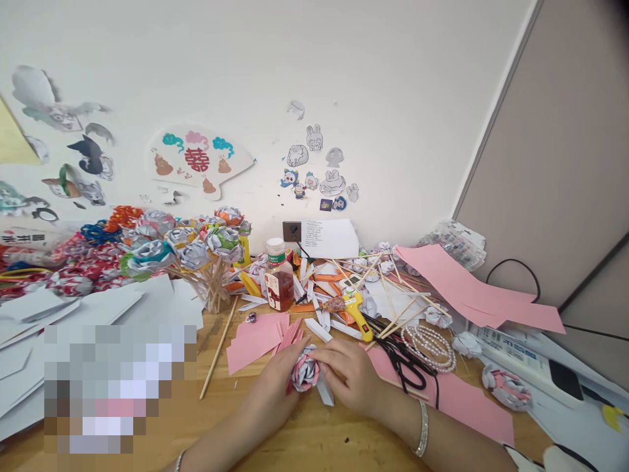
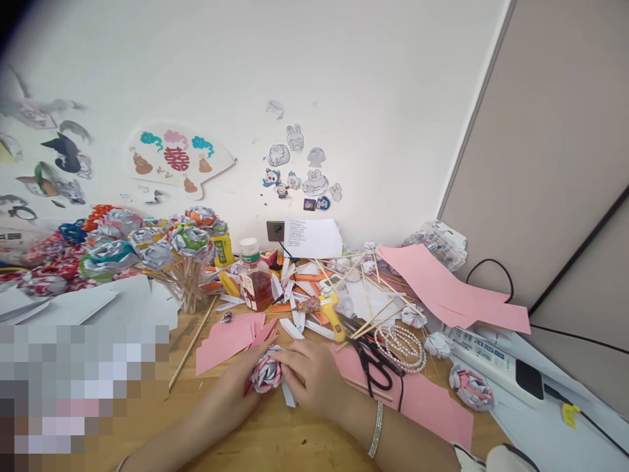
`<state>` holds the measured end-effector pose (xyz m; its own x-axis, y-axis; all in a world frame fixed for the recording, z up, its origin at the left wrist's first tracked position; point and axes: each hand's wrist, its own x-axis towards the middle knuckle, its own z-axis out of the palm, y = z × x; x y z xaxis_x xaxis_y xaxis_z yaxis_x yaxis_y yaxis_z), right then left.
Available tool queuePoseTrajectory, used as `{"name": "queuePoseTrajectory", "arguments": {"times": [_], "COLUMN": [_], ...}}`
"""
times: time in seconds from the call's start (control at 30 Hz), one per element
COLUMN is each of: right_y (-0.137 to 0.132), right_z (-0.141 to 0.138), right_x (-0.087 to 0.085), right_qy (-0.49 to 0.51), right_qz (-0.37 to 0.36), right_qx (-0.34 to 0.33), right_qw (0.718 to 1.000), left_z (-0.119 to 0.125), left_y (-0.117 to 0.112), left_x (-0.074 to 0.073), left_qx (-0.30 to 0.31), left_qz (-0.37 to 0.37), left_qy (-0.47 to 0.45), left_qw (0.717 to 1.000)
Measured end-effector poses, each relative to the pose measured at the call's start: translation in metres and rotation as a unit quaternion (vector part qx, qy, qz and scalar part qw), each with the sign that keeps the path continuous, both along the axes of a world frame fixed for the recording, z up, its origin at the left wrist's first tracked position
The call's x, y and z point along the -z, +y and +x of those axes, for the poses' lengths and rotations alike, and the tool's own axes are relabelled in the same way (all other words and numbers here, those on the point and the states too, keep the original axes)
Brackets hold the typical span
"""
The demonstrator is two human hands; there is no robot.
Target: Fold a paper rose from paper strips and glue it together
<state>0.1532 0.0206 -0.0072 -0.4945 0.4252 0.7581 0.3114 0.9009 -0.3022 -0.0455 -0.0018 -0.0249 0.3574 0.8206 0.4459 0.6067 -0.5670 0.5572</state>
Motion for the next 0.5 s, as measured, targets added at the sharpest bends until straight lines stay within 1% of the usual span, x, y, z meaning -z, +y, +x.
{"name": "queuePoseTrajectory", "arguments": {"times": [0.13,0.23,0.5], "right_y": [0.0039,0.0061,0.0058], "right_z": [-0.0008,-0.0006,-0.0005], "right_x": [0.0039,0.0058,0.0036], "right_qy": [0.032,0.038,0.037], "right_qz": [-0.062,-0.09,-0.073], "right_qx": [-0.017,-0.018,-0.014], "right_qw": [0.997,0.995,0.997], "left_z": [0.0008,0.0013,0.0016], "left_y": [-0.0001,-0.0015,-0.0015], "left_x": [-0.002,-0.0048,-0.0052], "left_qx": [0.008,0.012,0.011], "left_qz": [-0.005,-0.015,-0.034], "left_qy": [-0.005,-0.005,-0.009], "left_qw": [1.0,1.0,0.999]}}
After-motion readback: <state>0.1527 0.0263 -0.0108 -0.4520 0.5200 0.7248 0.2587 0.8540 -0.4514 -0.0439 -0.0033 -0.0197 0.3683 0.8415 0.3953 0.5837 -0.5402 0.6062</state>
